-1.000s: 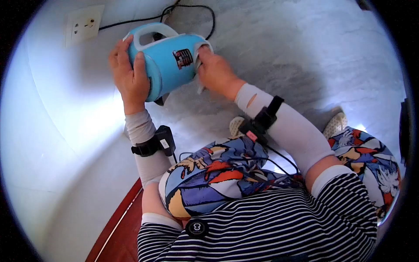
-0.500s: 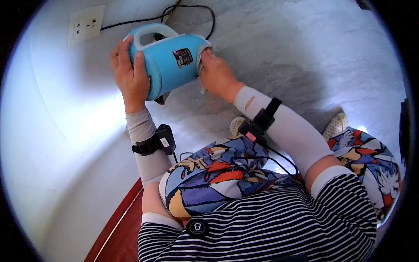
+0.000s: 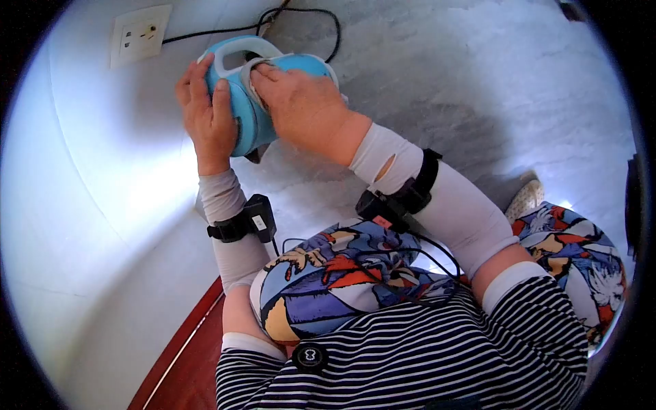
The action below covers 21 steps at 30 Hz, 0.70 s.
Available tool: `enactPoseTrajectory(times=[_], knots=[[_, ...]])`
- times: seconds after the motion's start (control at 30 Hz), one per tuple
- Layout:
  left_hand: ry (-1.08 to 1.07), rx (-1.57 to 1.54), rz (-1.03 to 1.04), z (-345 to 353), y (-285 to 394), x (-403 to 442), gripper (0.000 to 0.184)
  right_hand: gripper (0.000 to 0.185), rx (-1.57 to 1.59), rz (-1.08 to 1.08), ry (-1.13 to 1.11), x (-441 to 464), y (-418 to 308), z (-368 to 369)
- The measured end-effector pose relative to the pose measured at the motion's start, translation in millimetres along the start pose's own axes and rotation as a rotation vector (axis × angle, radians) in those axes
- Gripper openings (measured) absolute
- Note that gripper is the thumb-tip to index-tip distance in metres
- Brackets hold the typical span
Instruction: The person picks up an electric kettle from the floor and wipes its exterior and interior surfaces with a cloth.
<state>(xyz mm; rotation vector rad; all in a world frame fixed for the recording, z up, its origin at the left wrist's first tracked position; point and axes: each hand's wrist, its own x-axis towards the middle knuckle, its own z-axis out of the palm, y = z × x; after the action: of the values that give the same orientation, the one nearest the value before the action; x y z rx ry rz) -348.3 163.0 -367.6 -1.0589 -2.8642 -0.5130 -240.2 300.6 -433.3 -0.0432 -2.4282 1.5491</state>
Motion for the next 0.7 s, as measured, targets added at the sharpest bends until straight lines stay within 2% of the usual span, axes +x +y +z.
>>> enactPoseTrajectory(times=[0.1,0.17,0.3,0.37,0.4,0.47,0.5,0.57,0.7], knots=[[-0.005,0.015,0.031,2.6,-6.9,0.4,0.044,0.054,-0.072,-0.028,-0.013,-6.3,2.5,10.6],[-0.005,-0.034,-0.035,3.4,-7.6,-2.1,0.045,0.047,-0.041,-0.064,0.131,-29.6,-9.4,17.6],[-0.001,-0.029,-0.017,3.9,-21.0,-5.7,0.047,0.045,0.010,-0.149,0.134,-40.1,-19.7,18.8],[-0.006,-0.127,-0.076,3.0,-19.2,-5.4,0.061,0.042,-0.065,-0.151,0.102,-36.5,-25.4,11.3],[-0.001,-0.125,-0.069,3.2,-19.8,-3.9,0.061,0.042,-0.067,-0.156,0.109,-31.7,-26.5,5.6],[-0.007,-0.226,-0.087,4.2,-25.8,-2.8,0.082,0.042,-0.223,-0.184,0.125,-14.7,-24.2,-1.6],[-0.005,-0.229,-0.087,4.7,-25.3,-1.6,0.082,0.042,-0.225,-0.184,0.124,-3.6,-21.3,-1.7],[-0.042,-0.175,-0.051,4.7,-23.3,0.9,0.094,0.038,-0.178,-0.172,0.066,17.1,-11.7,-0.3],[-0.045,-0.224,-0.028,7.4,-22.0,3.4,0.100,0.040,-0.203,-0.079,-0.034,13.2,10.4,-3.0]])
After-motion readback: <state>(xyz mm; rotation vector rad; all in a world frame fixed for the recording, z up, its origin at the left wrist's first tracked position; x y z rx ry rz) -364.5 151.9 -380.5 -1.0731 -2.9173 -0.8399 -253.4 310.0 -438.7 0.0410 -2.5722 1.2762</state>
